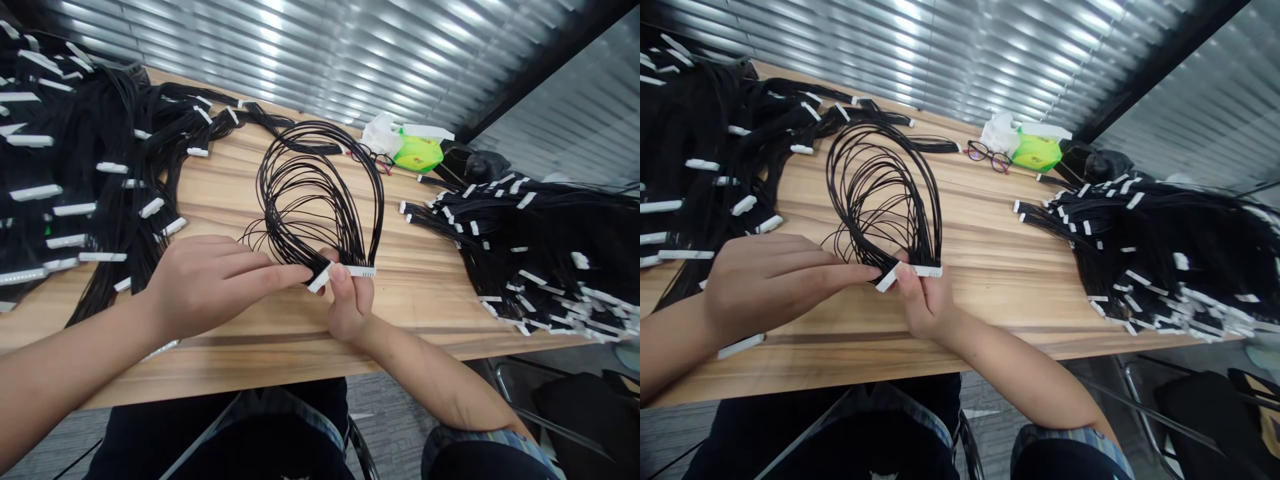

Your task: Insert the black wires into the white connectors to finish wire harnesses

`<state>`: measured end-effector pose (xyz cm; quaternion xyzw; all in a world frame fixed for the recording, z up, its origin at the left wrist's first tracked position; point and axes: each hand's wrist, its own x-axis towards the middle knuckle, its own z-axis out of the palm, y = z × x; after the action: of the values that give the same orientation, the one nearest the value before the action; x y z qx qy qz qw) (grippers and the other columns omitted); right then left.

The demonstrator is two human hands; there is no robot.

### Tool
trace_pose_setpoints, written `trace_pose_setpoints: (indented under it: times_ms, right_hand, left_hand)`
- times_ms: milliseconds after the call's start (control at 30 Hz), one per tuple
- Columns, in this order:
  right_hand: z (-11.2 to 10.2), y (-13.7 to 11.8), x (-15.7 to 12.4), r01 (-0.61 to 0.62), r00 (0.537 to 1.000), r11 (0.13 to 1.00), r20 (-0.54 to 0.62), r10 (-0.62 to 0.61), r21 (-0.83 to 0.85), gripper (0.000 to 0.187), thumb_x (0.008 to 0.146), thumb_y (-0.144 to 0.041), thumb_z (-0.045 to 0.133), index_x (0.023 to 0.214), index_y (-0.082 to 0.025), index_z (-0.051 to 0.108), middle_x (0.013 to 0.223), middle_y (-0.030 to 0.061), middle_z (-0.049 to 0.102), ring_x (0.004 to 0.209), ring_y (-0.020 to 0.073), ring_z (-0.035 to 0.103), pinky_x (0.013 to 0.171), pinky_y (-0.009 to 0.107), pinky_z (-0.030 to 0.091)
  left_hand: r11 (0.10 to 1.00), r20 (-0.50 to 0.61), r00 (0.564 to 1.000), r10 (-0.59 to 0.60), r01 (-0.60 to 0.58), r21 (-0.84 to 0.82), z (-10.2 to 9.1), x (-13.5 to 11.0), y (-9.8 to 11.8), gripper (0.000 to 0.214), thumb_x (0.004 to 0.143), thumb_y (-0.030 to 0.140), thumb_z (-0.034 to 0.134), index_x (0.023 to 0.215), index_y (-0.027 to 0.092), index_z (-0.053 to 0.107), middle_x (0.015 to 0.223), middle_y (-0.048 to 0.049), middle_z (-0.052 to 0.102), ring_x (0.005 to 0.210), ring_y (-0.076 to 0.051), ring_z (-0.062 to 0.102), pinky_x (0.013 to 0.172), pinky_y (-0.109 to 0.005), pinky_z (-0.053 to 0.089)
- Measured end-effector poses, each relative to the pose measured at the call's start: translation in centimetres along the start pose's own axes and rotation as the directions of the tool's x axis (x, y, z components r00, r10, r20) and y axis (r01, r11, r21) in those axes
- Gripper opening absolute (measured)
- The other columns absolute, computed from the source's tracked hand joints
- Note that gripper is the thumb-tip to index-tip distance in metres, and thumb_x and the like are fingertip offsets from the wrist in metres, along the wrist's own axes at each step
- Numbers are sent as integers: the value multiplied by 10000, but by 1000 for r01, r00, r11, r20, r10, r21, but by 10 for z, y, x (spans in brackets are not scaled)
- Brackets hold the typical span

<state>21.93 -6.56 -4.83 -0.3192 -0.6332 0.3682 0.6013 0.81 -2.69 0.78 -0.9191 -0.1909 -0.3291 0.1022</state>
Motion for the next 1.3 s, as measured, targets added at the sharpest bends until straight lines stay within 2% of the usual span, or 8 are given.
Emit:
trace_pose_setpoints:
  times_ms: [100,267,367,600,733,867,1167,1300]
  right_hand:
    - [0,-2,0,12,1000,1000,-5,-12,-29,240,1077,-353,477,879,-269,582,717,-25,553,650,154,566,623,331,453]
    - [1,0,-2,-32,999,998,-36,30,-48,286,1077,-424,454,884,-269,598,714,-13,579,656,172,585,633,352,490]
    - [2,1,-1,-39,999,998,-32,38,-51,313,1070,-457,450,860,-269,586,732,1,606,682,189,616,673,377,526]
    - [1,-1,1,56,998,997,42,-54,-57,275,1076,-359,450,845,-269,568,702,-16,540,621,165,530,619,350,453]
    - [-1,0,0,87,995,993,51,-84,-78,201,1071,-317,456,902,-277,558,760,-9,533,699,173,537,683,352,461]
    - [-2,2,-2,89,996,990,40,-85,-110,177,1061,-316,490,909,-273,569,787,-7,558,679,163,529,691,350,482]
    - [5,-8,1,36,997,997,72,-31,-70,305,1084,-341,458,826,-260,601,738,-3,625,704,166,628,671,339,507]
    - [5,-12,1,-57,998,997,-1,57,-43,326,1077,-385,490,820,-248,637,721,-9,641,631,143,580,621,318,487]
  left_hand:
    - [999,-38,999,32,-32,-13,1,0,-1,261,1075,124,458,1183,245,662,755,88,757,588,-74,678,512,-231,467]
    - [994,50,996,-80,77,72,1,-16,5,445,1071,117,472,1439,355,551,902,103,788,731,-111,699,617,-272,480]
    - [993,62,992,-106,102,63,0,-21,6,485,1069,107,480,1476,368,517,891,113,777,769,-112,694,686,-280,489]
    - [999,-41,998,-43,44,20,0,1,4,77,1074,243,585,1097,252,658,738,101,756,610,-82,686,561,-267,436]
    - [987,20,990,-138,139,-81,2,2,5,175,1108,344,508,1008,266,628,744,108,749,573,-68,661,543,-240,438]
    - [948,136,967,-216,241,-210,5,0,6,258,1120,379,429,960,258,591,623,113,622,500,-60,561,505,-227,389]
    - [996,20,999,35,-36,79,-2,9,4,78,1033,218,530,958,217,552,715,39,664,599,-136,553,574,-289,402]
    - [997,8,998,-67,67,-43,-2,6,2,293,1082,320,451,805,227,443,693,22,562,621,-149,471,587,-317,347]
